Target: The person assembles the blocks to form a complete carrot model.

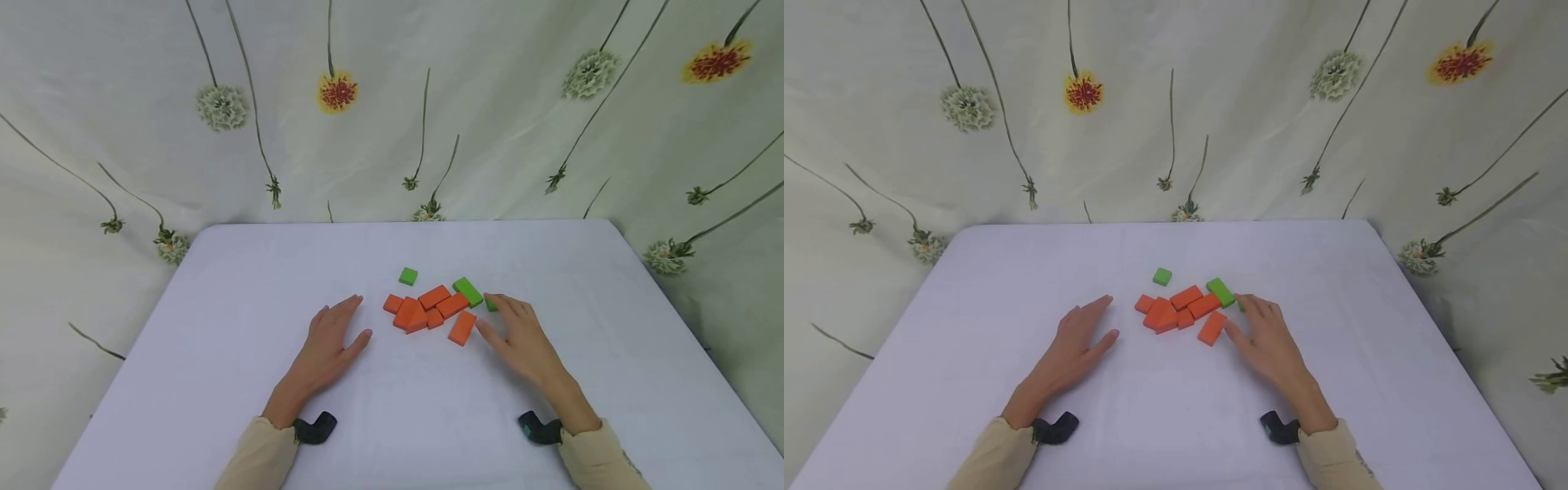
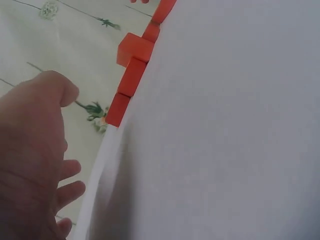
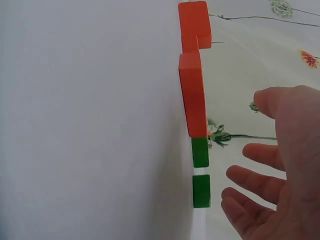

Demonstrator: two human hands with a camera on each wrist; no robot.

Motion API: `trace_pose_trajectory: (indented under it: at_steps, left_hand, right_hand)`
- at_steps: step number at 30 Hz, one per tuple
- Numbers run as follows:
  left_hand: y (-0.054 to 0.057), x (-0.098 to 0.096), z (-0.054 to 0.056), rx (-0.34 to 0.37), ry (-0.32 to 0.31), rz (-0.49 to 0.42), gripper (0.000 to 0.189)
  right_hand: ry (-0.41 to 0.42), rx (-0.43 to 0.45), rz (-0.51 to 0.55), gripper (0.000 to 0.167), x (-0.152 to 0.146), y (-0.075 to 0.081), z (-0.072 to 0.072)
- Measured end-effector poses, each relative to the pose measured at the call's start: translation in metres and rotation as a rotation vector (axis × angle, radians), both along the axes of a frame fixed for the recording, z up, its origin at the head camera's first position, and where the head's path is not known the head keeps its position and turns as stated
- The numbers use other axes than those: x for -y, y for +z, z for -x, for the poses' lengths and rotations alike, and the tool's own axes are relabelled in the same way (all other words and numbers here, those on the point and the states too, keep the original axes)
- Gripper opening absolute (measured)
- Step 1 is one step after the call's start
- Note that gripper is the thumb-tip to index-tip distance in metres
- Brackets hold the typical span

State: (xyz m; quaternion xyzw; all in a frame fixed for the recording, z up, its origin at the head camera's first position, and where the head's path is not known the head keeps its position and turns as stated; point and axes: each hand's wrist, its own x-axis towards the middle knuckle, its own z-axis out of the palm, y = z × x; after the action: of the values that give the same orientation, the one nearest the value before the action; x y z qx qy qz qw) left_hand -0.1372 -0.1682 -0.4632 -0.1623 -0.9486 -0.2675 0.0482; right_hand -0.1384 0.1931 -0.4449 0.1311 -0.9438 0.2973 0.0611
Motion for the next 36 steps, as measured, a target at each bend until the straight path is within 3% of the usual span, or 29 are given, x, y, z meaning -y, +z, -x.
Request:
trace_pose_trajectory:
  at_steps: [5,14,22,32,36]
  left_hand:
    - [-0.002,-0.017,0.013,0.022,-0.050,-0.011,0.071]
    - [-0.006,-0.037,0.027,0.059,-0.092,0.004,0.071]
    - [-0.004,-0.043,0.036,0.052,-0.106,0.044,0.074]
    - [-0.001,-0.050,0.053,0.117,-0.138,0.154,0.070]
    - [0.000,-0.051,0.056,0.144,-0.141,0.153,0.069]
  right_hand:
    - [0.034,0.008,0.064,0.056,0.007,-0.005,-0.001]
    - [0.083,0.002,0.061,0.059,0.014,-0.024,-0.001]
    - [0.089,0.016,0.094,0.061,0.017,-0.031,0.000]
    - [0.090,-0.016,0.076,0.063,0.015,-0.030,0.003]
    - [0.075,-0.005,0.064,0.065,0.016,-0.031,0.003]
